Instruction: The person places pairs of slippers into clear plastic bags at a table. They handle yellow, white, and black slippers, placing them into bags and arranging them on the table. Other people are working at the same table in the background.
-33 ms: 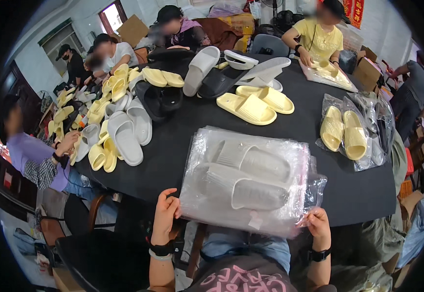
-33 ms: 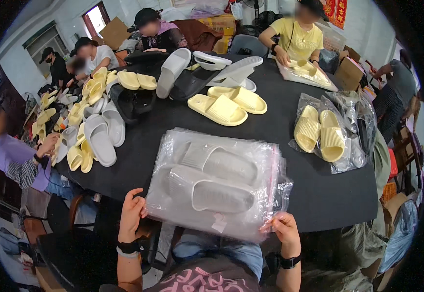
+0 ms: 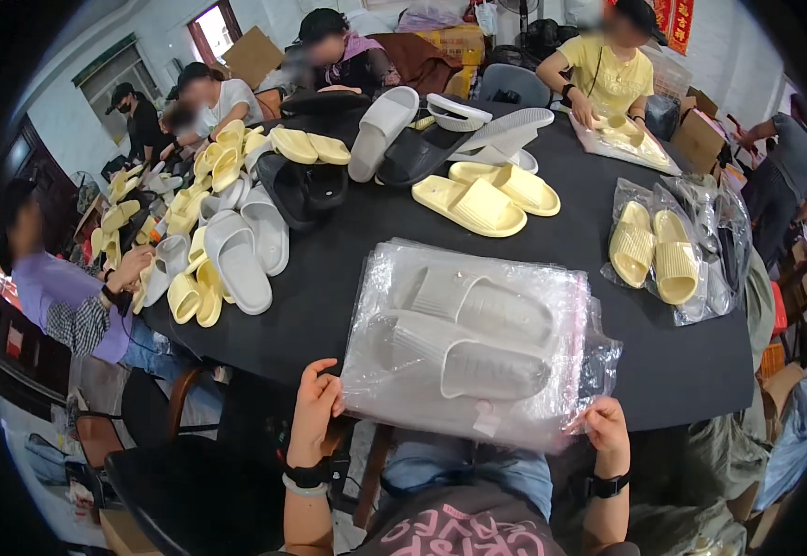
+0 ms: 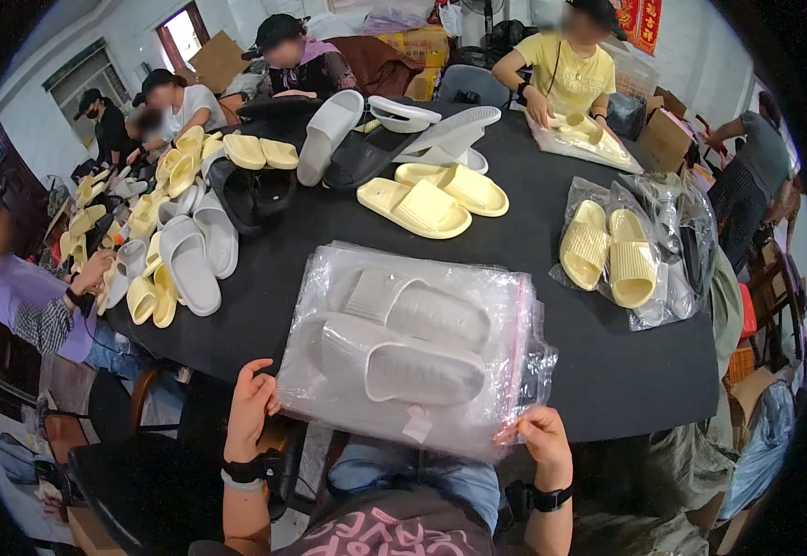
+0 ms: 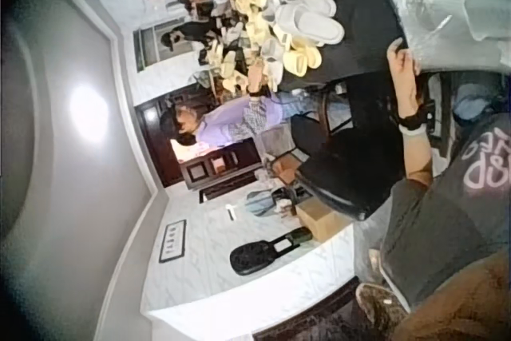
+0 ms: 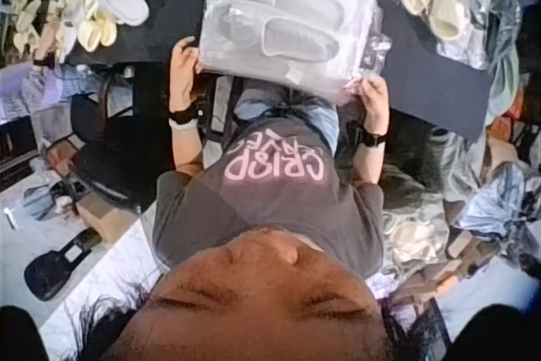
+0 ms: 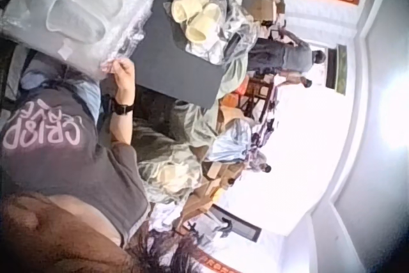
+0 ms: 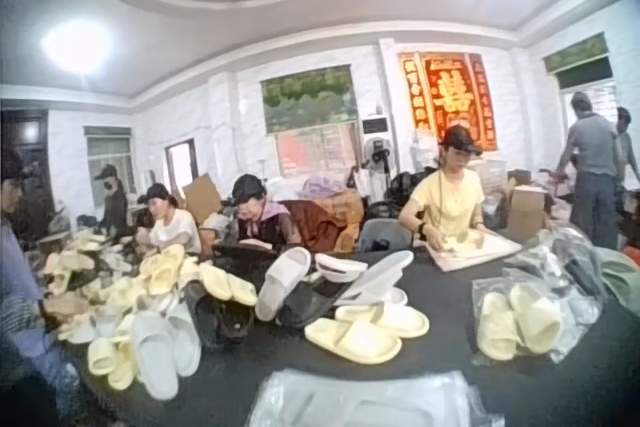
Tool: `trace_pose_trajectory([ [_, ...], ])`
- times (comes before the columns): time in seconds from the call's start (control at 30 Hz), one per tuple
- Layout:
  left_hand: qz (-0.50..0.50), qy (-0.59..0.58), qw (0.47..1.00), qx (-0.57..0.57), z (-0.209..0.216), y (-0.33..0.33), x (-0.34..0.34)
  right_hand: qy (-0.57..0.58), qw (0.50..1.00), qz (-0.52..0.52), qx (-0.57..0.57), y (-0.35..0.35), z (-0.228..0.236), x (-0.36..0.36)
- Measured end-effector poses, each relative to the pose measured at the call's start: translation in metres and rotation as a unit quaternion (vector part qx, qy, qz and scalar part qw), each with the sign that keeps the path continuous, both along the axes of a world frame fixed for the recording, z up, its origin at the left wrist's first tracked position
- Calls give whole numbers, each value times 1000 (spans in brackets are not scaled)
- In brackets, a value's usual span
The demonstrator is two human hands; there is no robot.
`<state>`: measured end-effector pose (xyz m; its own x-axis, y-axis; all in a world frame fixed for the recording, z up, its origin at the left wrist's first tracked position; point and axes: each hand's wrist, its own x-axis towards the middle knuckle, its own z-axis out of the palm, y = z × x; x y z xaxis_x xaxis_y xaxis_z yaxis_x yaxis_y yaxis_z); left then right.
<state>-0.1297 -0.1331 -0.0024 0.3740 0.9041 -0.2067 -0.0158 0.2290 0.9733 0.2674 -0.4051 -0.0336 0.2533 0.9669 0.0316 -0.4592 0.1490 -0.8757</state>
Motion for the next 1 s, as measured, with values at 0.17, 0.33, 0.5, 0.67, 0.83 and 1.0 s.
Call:
trace_pose_trajectory([
  [0.17, -2, 259, 934, 247, 14, -7, 2, 0, 999, 35, 25, 7, 18, 9],
  [0.33, -4, 225, 908, 354, 38, -3, 34, -383, 914, -134, -29, 58, 24, 7],
  [0.5, -72, 219, 901, 368, 29, 0, 63, -691, 713, -112, 45, 111, 84, -23],
  [0.67, -81, 253, 892, 366, 22, -5, 68, -635, 770, -54, 23, 128, 81, -19],
  [0.83, -79, 238, 894, 370, 12, -4, 63, -469, 871, 47, -136, 118, 75, -10],
  [1.0, -100, 273, 876, 384, 9, -6, 64, -668, 744, 12, 5, 114, 61, -19],
])
